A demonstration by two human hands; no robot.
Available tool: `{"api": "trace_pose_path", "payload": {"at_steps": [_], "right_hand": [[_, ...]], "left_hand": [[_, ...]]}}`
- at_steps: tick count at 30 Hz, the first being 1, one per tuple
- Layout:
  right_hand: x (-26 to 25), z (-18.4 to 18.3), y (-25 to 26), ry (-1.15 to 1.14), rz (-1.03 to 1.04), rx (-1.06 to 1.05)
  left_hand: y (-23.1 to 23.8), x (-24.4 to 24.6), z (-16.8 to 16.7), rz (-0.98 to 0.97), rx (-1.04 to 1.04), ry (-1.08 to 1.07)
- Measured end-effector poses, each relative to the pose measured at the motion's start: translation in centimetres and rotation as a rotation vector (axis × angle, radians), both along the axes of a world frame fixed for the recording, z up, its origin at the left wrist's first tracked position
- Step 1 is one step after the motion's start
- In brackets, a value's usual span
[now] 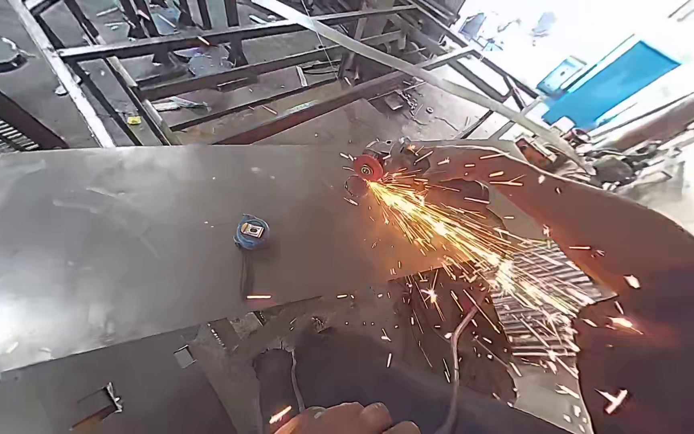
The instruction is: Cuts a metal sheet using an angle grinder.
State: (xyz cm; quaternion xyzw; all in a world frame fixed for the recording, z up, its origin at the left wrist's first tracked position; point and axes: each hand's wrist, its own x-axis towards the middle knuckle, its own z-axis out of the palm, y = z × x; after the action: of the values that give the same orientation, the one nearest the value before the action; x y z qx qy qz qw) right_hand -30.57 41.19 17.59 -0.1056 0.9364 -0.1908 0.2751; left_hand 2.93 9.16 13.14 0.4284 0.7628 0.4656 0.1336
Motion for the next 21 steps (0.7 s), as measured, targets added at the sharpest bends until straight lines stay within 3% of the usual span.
{"api": "trace_pose_path", "payload": {"at_steps": [5,9,15,21], "right_hand": [[-3.1,-1.1,0.7,-0.023,0.124,0.001],[-5.9,-2.9,2.2,-0.098,0.056,-0.092],[-3.6,-2.7,3.7,-0.241,-0.105,-0.288],[-4.2,-3.1,4.8,-0.279,-0.013,-0.234]], "left_hand": [[4.0,0.2,-0.6,0.070,0.040,-0.003],[5.5,0.2,-0.4,0.165,0.041,0.026],[5.6,0.2,-1.1,0.127,-0.009,-0.018],[8.2,-0.1,-1.3,0.206,-0.025,-0.066]]}}
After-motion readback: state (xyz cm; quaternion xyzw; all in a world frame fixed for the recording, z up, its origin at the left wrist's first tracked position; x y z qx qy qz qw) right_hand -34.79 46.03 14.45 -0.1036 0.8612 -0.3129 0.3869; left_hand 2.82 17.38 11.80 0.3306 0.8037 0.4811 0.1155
